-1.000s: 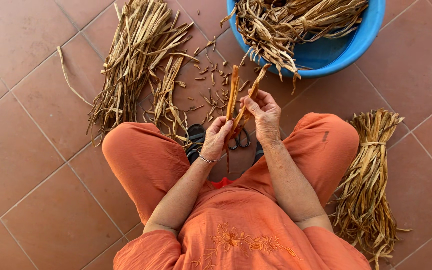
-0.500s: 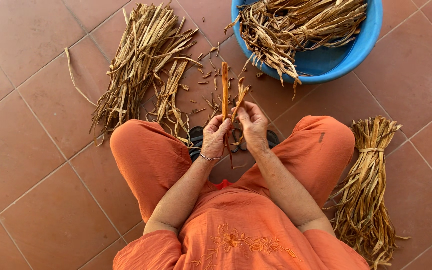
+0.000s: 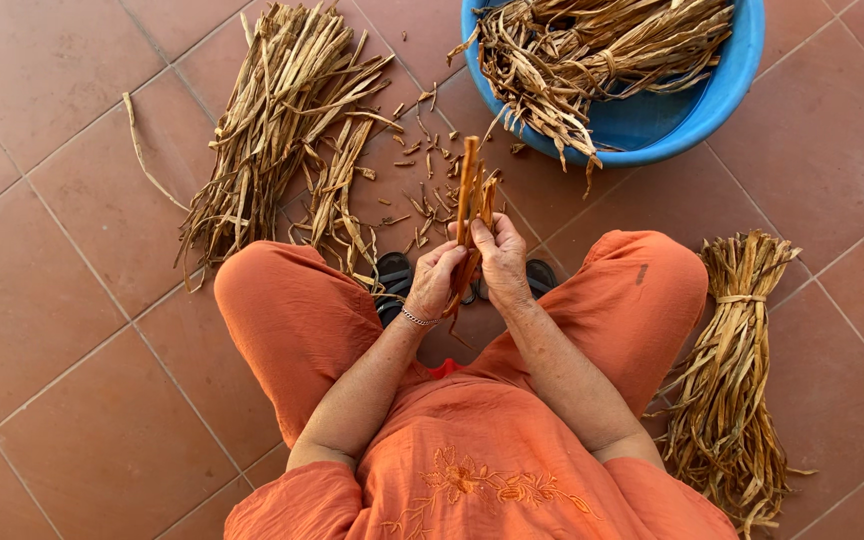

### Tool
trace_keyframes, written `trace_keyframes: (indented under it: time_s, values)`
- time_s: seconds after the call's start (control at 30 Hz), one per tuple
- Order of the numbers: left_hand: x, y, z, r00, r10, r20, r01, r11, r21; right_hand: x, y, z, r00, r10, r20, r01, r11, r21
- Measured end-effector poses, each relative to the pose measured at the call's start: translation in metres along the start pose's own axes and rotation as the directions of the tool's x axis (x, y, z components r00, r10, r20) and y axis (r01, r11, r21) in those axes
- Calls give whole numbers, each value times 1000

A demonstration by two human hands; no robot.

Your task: The person sits on a tiled floor and processes bundles of dried plant stalks. They use scissors to trim the stalks and separate the material, placing the processed pieces into a blue basin.

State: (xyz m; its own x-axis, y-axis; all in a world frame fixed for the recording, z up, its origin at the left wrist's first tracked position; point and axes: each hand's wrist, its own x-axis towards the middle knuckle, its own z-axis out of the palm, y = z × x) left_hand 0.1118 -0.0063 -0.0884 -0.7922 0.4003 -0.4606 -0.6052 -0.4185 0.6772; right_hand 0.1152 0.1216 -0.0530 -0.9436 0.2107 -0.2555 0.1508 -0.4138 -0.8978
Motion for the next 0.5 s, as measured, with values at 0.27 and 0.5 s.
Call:
trace_keyframes:
  time_s: [0.27,0.5]
  values:
    - [4,-16,-12,999,3,36,-14,952,306,7,5,-5,1000,9,-7,-9,1000,30]
    - [10,-22,-18,624,656,425,-639,115,761,13,14,5,999,19,51,-27,987,160]
